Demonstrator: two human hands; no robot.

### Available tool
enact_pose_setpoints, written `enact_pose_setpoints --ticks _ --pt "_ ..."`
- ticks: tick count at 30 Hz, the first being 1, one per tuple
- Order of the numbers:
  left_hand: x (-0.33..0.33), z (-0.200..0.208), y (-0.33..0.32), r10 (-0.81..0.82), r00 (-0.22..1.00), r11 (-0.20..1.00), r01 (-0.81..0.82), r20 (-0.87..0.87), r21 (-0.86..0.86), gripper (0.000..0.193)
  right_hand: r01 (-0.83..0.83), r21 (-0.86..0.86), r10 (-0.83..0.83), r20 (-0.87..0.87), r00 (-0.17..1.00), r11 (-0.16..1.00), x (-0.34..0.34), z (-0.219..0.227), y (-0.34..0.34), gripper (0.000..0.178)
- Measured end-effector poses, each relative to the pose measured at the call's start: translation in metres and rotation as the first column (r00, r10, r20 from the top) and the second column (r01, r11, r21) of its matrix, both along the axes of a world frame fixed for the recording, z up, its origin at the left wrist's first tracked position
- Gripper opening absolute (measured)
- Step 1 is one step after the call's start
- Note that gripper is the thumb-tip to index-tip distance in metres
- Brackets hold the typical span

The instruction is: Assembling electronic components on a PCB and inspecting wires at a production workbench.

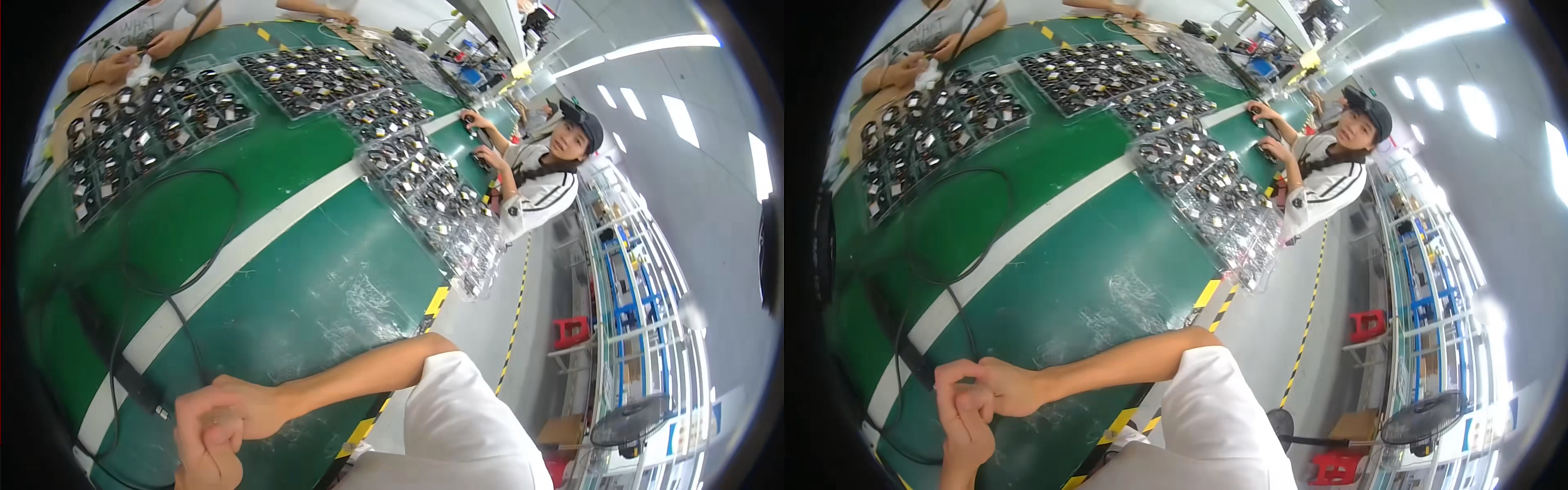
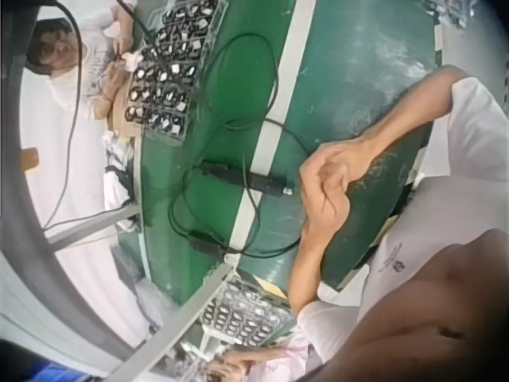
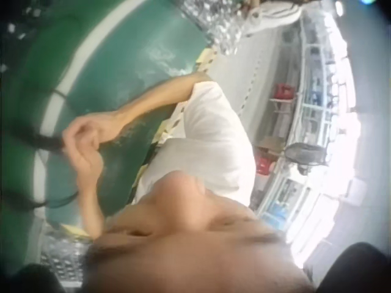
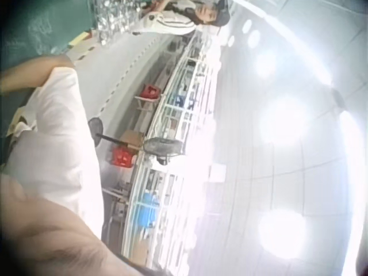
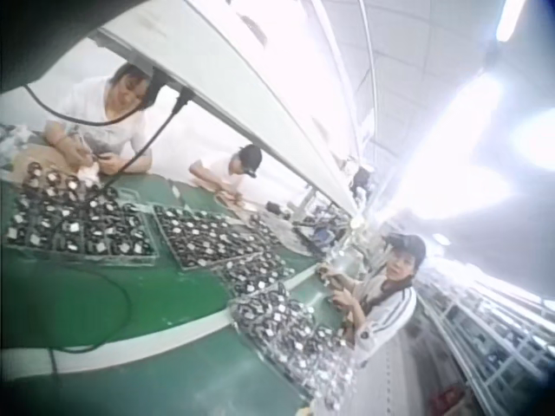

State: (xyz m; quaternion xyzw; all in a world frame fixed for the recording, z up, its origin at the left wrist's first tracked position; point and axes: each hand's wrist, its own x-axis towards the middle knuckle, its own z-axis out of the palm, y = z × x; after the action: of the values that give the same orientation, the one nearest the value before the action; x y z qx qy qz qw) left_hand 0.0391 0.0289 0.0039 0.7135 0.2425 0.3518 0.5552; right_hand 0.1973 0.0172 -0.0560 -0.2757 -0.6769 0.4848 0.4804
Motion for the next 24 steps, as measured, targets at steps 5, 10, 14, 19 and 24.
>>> enact_pose_setpoints --ticks 5,10,14,19,24 --pt "0.008 0.006 0.002 0.035 0.998 0.999 -0.037 -0.043 -0.030 0.029 0.017 -0.120 -0.015 0.019 1.000 0.993 0.006 0.000 -0.006 0.006" --pt "0.005 0.025 -0.005 0.055 0.996 0.998 -0.055 -0.069 0.008 0.028 -0.014 -0.065 0.013 -0.018 1.000 0.998 -0.003 0.003 -0.007 0.010" --pt "-0.006 -0.024 0.007 0.183 0.982 0.978 -0.186 -0.033 -0.098 0.034 0.098 -0.344 -0.130 -0.070 0.989 0.934 -0.009 -0.005 -0.004 0.013" --pt "0.010 0.016 0.000 0.243 0.940 0.930 -0.297 0.240 0.219 0.078 -0.014 -0.141 0.017 0.022 1.000 0.990 0.025 0.001 -0.003 0.042" --pt "-0.099 -0.007 -0.079 0.230 0.913 0.903 -0.071 -0.336 0.424 0.058 0.227 0.202 -0.305 0.621 0.722 0.952 0.134 0.038 -0.074 0.064"
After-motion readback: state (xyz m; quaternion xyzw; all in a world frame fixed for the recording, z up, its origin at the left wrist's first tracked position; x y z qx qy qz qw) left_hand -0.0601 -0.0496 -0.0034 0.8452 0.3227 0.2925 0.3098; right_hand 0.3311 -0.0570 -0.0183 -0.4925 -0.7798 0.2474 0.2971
